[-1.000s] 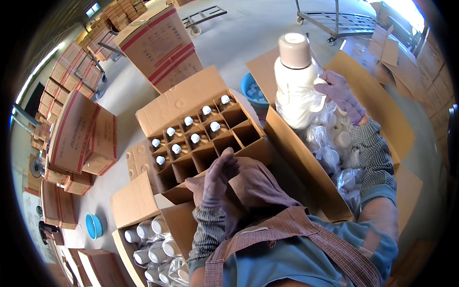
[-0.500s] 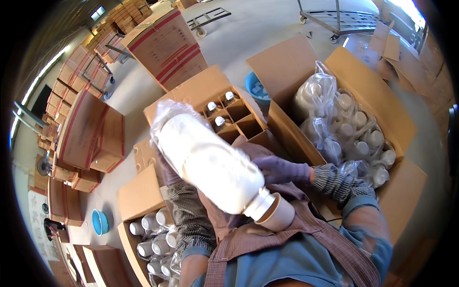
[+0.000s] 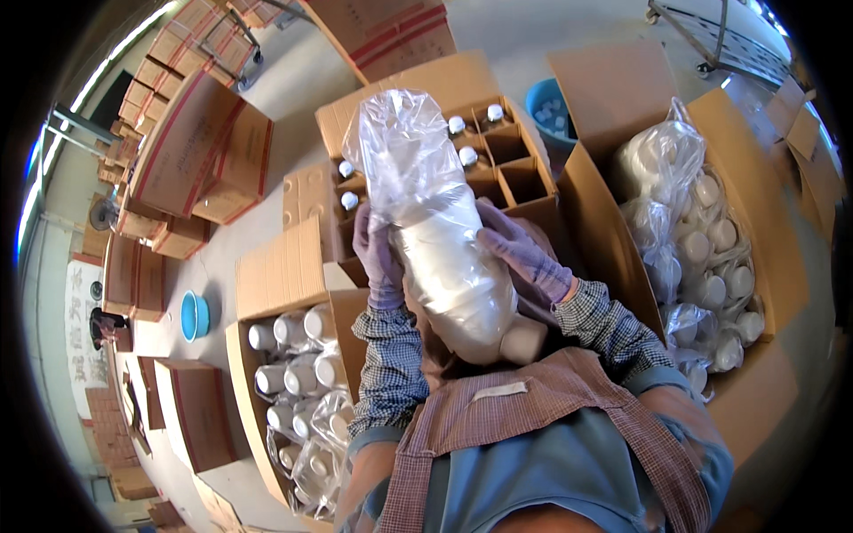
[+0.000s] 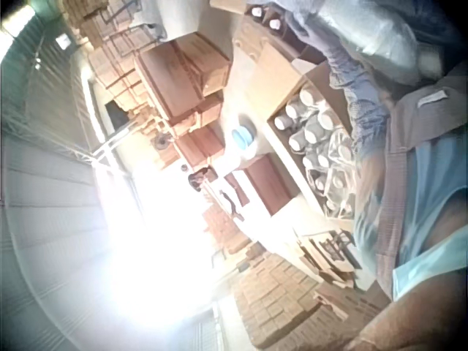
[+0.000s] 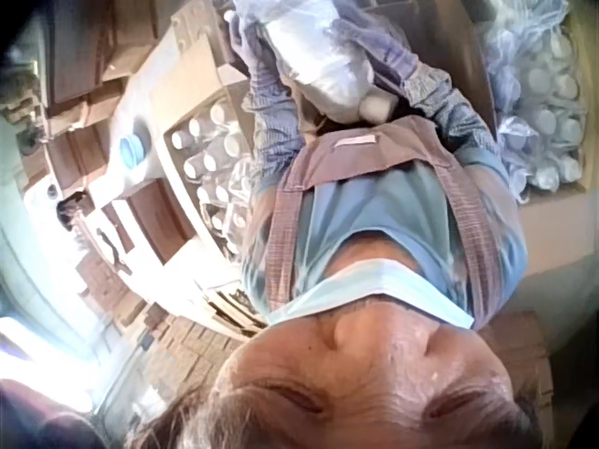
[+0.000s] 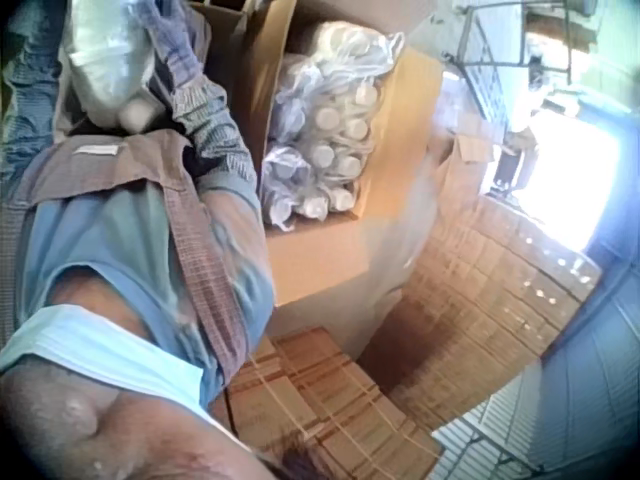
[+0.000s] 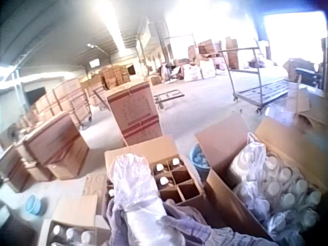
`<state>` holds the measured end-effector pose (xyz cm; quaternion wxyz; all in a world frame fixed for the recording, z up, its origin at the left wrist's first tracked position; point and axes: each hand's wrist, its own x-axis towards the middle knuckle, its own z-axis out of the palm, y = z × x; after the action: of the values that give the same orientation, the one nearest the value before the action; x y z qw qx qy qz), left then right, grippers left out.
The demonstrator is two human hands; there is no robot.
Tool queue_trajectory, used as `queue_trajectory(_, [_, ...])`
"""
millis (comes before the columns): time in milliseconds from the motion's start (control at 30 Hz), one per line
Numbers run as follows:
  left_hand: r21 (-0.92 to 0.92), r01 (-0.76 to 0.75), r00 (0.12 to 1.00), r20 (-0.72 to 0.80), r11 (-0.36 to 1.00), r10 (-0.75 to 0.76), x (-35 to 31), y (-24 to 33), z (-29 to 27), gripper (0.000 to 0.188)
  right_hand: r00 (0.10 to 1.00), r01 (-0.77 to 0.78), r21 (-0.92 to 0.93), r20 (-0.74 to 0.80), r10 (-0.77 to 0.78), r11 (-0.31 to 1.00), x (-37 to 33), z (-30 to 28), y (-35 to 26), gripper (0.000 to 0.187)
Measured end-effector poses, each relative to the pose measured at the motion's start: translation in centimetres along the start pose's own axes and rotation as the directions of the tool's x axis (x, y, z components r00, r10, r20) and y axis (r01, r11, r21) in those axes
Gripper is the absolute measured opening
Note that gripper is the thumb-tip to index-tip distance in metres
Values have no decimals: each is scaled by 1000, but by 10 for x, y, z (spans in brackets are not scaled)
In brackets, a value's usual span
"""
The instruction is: The person assembles a large white plastic bottle by inserting a metal inner container and a filter-style cap, then places the assembled bottle into a plastic bag and packs it into a cardboard box.
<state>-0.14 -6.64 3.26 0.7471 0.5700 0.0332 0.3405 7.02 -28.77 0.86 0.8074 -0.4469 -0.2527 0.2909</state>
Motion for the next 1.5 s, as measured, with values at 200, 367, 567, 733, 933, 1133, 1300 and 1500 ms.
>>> queue_trajectory(200, [172, -17, 987, -156, 985, 44, 11, 33, 3, 41, 1000, 17, -192, -10, -19, 981, 32, 35, -7, 82])
queue_trajectory(367, [322, -140, 979, -98, 936, 180, 44, 72, 1, 47, 992, 125, -370, 19, -127, 921, 73, 53, -42, 81])
queue_trajectory(567, [17, 23, 969, -248, 1000, -18, 41, 53, 28, 34, 991, 12, -274, -122, -47, 962, 58, 39, -43, 74])
queue_trajectory(733, [167, 79, 969, -242, 983, -37, 65, 71, 55, 32, 975, 91, -424, -147, -168, 901, 71, 38, -55, 67])
queue_trajectory(933, [168, -222, 965, -103, 960, 241, 99, 141, 92, 32, 893, 351, -521, -64, -446, 778, 84, 69, -118, 60])
queue_trajectory(1133, [198, -106, 973, -183, 974, 143, 34, 96, 100, 31, 955, 242, -339, -84, -286, 909, 36, 39, -109, 66])
queue_trajectory(1300, [51, 51, 998, 30, 997, -52, -21, 66, 77, 45, 997, 22, -24, -77, -23, 999, -47, 8, -47, 91])
queue_trajectory(1500, [238, -44, 993, 120, 970, 15, -28, 44, 54, 72, 993, 20, -51, -112, -25, 998, -32, 15, -25, 99])
